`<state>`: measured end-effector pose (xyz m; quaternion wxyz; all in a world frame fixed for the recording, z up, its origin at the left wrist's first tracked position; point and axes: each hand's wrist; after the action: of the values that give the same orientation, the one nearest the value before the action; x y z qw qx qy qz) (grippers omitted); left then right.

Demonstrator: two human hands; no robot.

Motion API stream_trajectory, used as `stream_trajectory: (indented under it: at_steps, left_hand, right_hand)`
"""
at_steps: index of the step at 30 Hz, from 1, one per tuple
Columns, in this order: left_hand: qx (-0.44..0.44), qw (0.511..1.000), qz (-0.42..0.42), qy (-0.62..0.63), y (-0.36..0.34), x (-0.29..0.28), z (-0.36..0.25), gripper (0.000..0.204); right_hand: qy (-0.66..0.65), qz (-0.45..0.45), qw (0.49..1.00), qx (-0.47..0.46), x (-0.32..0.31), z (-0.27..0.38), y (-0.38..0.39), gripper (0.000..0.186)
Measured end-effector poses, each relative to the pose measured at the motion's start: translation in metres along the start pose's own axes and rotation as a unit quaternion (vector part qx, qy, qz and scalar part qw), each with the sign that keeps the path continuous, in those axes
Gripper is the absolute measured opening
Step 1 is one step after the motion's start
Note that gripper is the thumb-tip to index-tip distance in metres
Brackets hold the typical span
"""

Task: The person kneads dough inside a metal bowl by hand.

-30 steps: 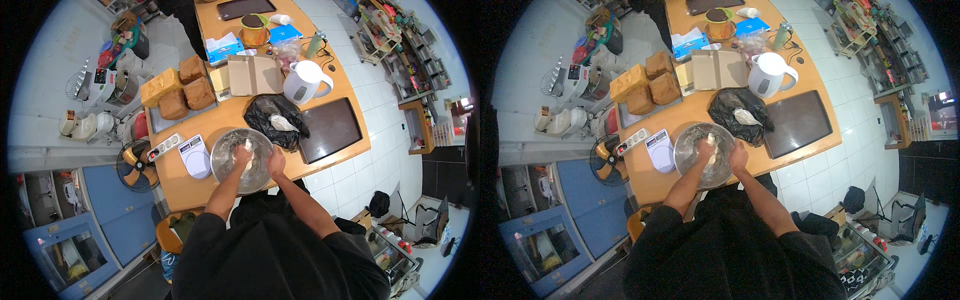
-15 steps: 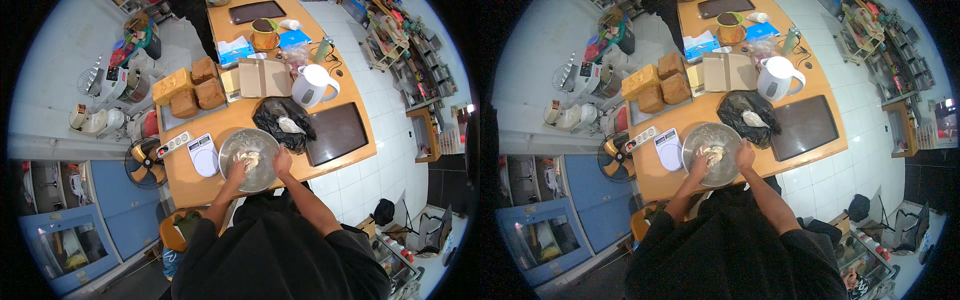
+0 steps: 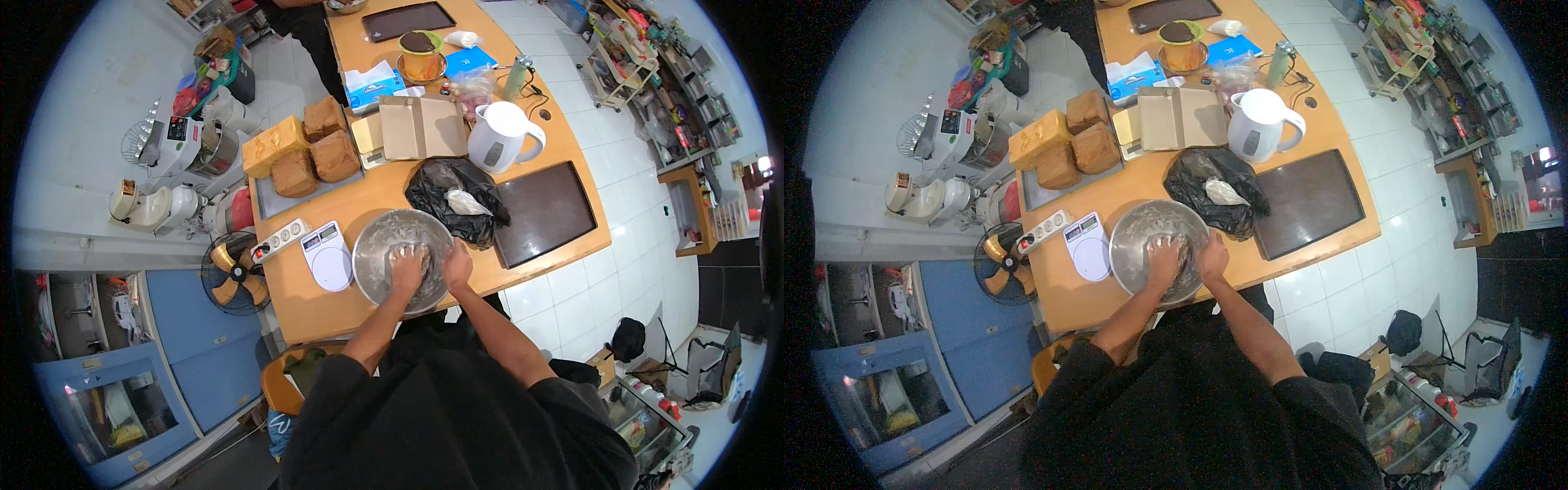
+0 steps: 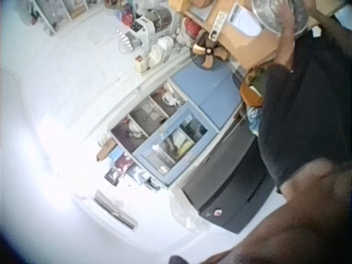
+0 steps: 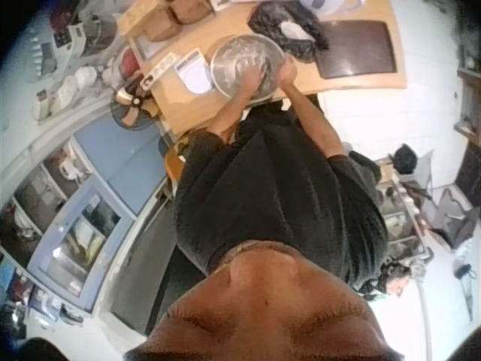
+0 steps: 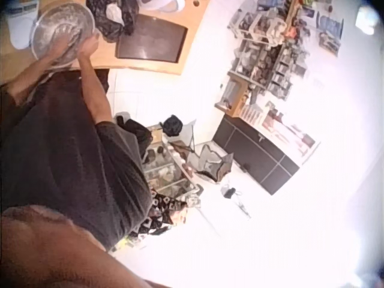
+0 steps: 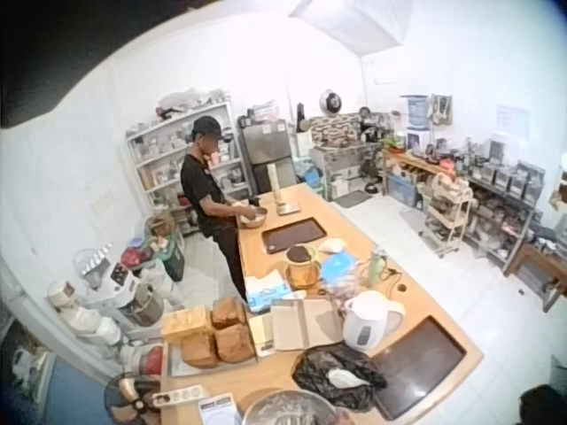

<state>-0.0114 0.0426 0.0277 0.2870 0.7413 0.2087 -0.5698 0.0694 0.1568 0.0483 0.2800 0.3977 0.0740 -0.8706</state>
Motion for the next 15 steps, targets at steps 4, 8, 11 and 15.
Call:
stream_trajectory:
  at_steps: [4, 8, 11, 15]
  left_hand:
    - [0.115, 0.992, -0.021, -0.056, -0.013, 0.008, 0.008, 0.034]
    - [0.171, 0.984, -0.022, -0.039, -0.024, 0.028, 0.017, 0.025]
    - [0.059, 0.996, -0.014, 0.059, -0.040, 0.038, 0.024, 0.022]
    - [-0.045, 0.995, 0.018, 0.091, -0.051, 0.028, 0.025, 0.031]
  right_hand:
    - [0.017, -0.004, 1.000, 0.018, -0.004, -0.001, 0.004, 0.018]
    - [0.051, 0.008, 0.999, 0.005, -0.006, -0.008, 0.007, 0.028]
    - [0.062, 0.052, 0.997, 0.000, -0.007, -0.002, 0.004, 0.029]
    - [0.073, 0.042, 0.996, 0.000, -0.006, -0.005, 0.004, 0.027]
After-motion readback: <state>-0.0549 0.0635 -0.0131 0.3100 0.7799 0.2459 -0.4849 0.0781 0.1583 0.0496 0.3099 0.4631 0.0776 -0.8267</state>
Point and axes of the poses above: each hand's wrist, its own y-axis away from the middle knuckle, its own x-axis out of the palm, z = x × y, and after that the axes turned 1 degree about z, right-handed
